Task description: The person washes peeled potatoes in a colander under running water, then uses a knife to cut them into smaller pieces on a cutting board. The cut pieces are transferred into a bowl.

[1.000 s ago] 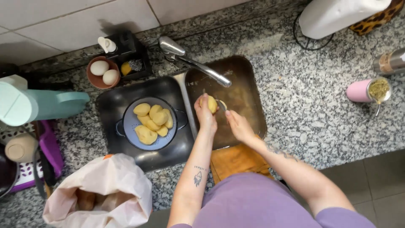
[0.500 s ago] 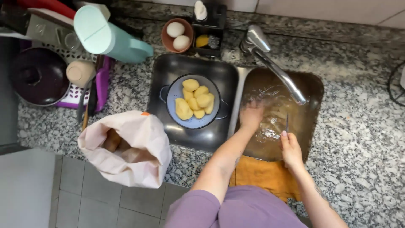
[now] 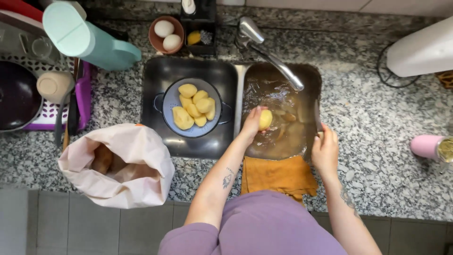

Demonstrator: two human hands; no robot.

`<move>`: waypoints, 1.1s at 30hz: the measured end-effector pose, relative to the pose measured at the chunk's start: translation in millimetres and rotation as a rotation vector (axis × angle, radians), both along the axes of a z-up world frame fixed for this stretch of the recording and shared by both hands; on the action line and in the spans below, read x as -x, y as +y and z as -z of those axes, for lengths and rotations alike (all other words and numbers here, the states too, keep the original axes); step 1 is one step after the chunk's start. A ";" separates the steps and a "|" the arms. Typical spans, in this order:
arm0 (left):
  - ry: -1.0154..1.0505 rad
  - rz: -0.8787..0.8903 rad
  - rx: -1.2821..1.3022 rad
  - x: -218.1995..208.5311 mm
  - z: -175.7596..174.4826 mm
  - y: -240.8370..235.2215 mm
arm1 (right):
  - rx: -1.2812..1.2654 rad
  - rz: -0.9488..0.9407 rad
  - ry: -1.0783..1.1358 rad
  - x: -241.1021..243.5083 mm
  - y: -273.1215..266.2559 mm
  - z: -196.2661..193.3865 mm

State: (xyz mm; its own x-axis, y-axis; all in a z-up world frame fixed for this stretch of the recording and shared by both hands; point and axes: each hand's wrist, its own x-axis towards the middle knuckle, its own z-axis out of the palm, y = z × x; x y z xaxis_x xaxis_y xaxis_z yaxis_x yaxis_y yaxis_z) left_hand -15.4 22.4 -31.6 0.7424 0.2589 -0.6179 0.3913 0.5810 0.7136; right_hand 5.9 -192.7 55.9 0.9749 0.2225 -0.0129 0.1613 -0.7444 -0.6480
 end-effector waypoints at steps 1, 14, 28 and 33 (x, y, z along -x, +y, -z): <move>-0.015 0.008 -0.005 6.6 8.7 -0.6 | -0.005 0.008 -0.015 2.4 -11.7 5.9; 0.056 0.687 -0.912 66.4 18.5 -17.6 | 0.308 0.133 -0.335 34.4 -88.0 51.0; -0.019 0.268 -0.767 74.0 -14.2 -25.1 | -0.190 -0.324 -0.511 -20.1 52.4 -97.9; -0.081 0.058 -0.748 81.8 -34.4 -24.6 | 0.072 -0.447 -0.330 -61.6 114.6 -93.2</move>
